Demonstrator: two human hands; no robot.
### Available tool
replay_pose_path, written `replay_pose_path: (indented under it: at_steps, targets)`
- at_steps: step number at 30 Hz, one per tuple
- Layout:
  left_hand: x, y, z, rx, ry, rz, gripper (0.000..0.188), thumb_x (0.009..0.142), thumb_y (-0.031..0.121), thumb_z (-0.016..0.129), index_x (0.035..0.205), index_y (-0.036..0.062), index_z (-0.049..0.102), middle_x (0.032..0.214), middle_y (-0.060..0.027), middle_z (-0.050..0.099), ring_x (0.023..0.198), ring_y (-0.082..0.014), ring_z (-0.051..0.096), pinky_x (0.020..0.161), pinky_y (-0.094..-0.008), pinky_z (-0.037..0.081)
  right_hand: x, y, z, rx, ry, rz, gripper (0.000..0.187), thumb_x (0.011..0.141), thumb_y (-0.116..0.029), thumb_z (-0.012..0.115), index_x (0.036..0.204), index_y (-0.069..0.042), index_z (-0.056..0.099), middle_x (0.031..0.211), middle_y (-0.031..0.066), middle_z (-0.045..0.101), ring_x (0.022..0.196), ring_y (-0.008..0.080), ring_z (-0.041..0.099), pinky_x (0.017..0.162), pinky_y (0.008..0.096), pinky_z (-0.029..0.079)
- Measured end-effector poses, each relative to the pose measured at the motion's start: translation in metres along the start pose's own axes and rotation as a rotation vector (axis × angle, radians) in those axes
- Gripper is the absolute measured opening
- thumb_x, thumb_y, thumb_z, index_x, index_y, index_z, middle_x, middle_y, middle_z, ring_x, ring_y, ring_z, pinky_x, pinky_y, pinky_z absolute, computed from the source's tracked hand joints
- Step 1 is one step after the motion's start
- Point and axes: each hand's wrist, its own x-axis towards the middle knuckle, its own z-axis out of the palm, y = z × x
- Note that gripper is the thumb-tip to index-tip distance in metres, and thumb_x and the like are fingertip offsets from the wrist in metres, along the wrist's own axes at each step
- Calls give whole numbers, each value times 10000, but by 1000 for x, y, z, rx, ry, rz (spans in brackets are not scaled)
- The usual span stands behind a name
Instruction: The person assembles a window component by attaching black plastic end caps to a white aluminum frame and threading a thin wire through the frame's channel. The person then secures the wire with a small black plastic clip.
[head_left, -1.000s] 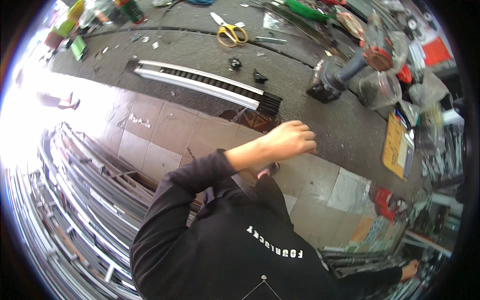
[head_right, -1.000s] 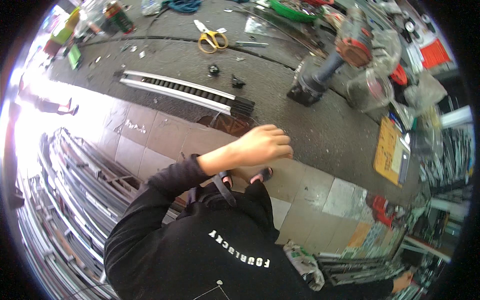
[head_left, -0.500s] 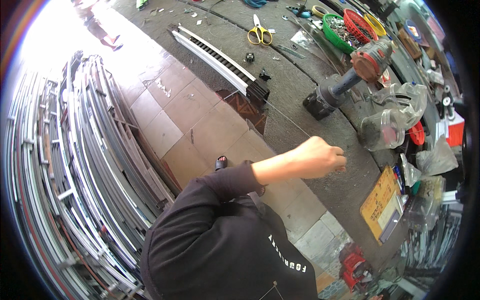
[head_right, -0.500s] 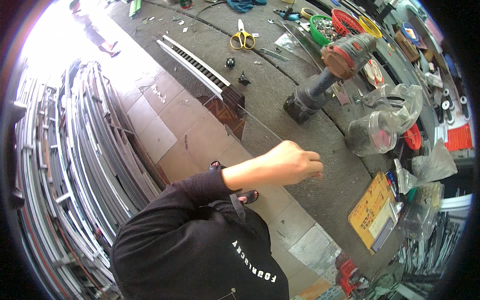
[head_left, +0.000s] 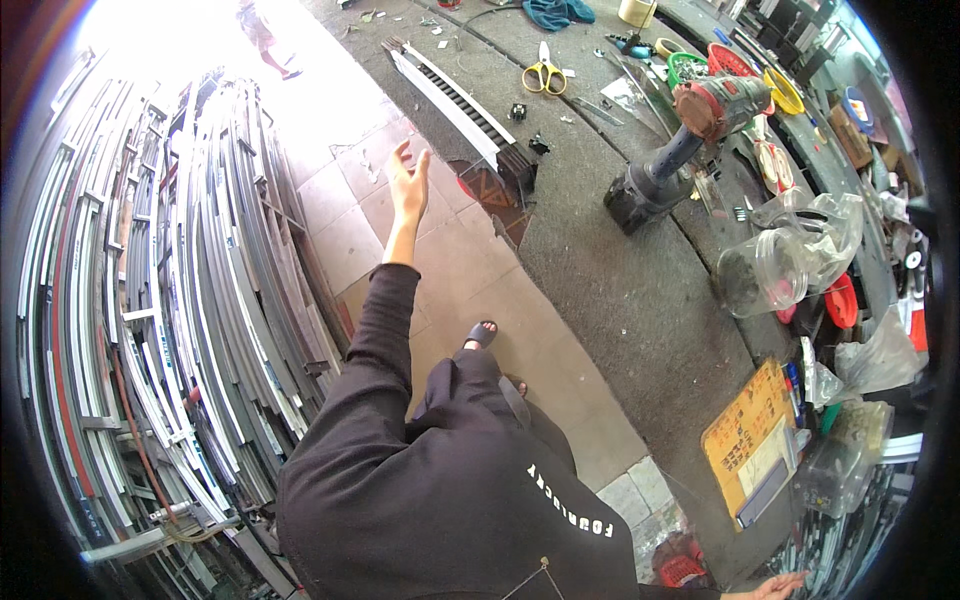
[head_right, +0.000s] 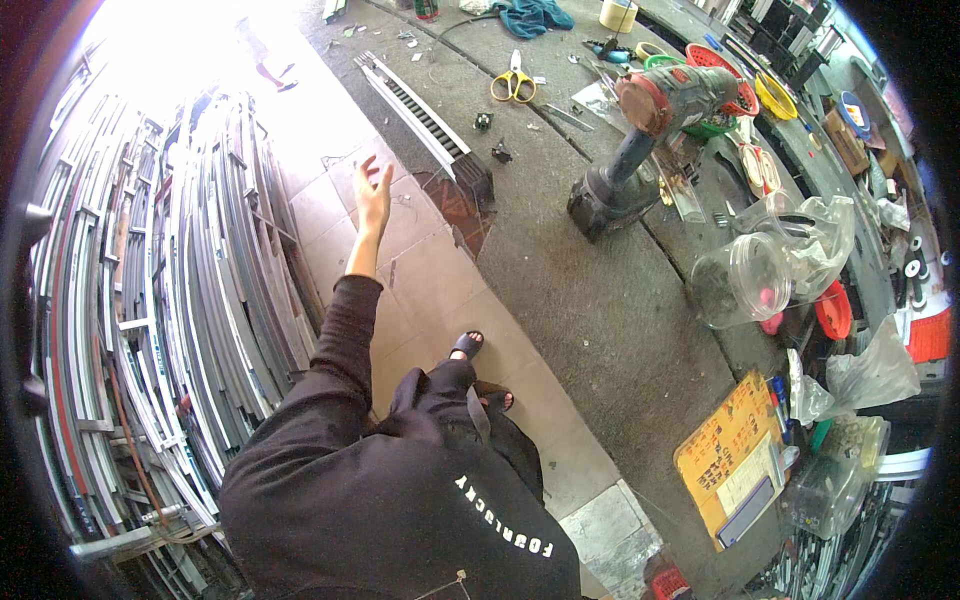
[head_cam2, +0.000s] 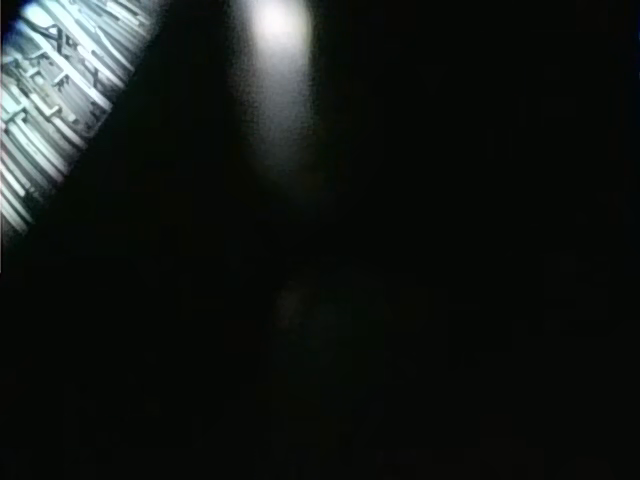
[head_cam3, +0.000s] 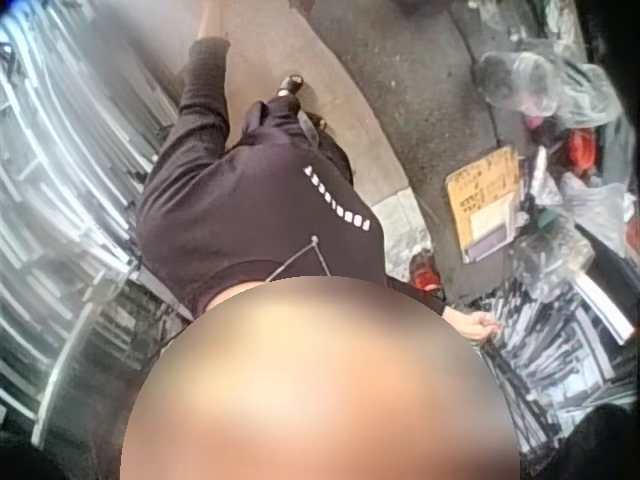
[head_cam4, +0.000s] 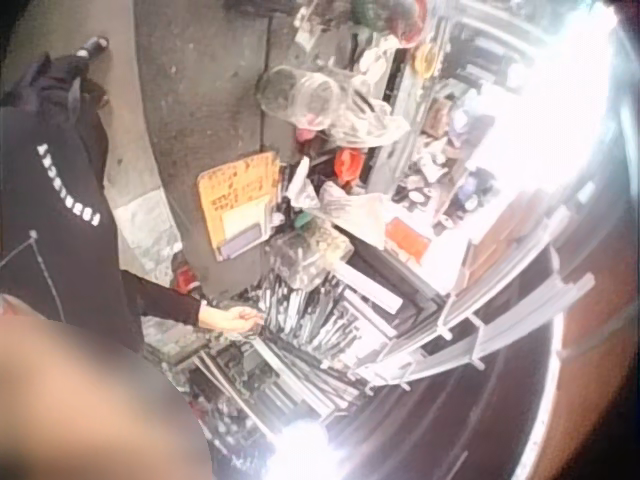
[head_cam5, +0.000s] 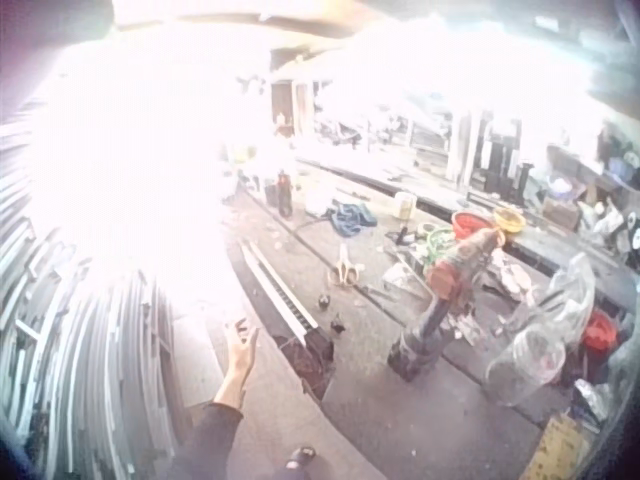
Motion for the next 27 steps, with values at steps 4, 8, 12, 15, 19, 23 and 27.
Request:
replay_pose_path:
  at_steps: [4,8,12,15,19,23,27]
  targets:
    - [42,-10,37,390,88,182,515,866,401,752,1250,77,638,1175,-149,631,1135,-312,592,927,-422,505,19,-23,10,219,-96,5,149,929,-114,598,902,-7,697,802,134,639,717,259,573,684,377,484]
    - [69,-17,32,450,-96,-7,305,891,387,675,1130,206,730,1272,-199,616,1123,-377,636,937,-471,498,34,-41,13,390,-200,14,143,950,-93,586,959,9,687,850,124,636,758,241,578,711,363,485]
    - [39,-31,24,338,2,53,186,927,306,640,977,170,758,1044,-147,711,930,-332,706,850,-437,532,34,-51,14,546,-286,23,146,971,-71,575,1016,24,676,898,114,633,798,223,583,738,349,485]
    - [-20,-29,29,82,-116,-103,206,900,228,646,1012,61,692,961,-138,739,928,-318,707,846,-409,527,31,-57,13,663,-365,33,154,988,-55,566,1058,36,668,933,107,630,828,210,586,758,339,485]
    - [-74,-4,27,-156,-76,-208,195,913,205,621,1003,44,686,911,-93,735,852,-213,690,790,-349,526,31,-63,17,681,-379,35,169,1000,-54,561,1096,42,663,966,104,632,856,201,592,777,334,486]
    - [-87,48,19,-444,-165,-221,297,956,252,593,1104,14,692,1068,-111,694,956,-149,639,825,-303,489,29,-64,20,573,-310,16,186,1003,-72,564,1116,38,662,985,108,639,871,202,597,788,337,485]
    - [-134,119,14,8,-223,-99,748,946,382,620,1504,-34,346,1470,-263,356,1394,-391,313,1163,-507,193,15,-67,7,420,-192,-8,203,1006,-90,566,1136,34,661,1004,111,645,886,202,602,799,341,485]
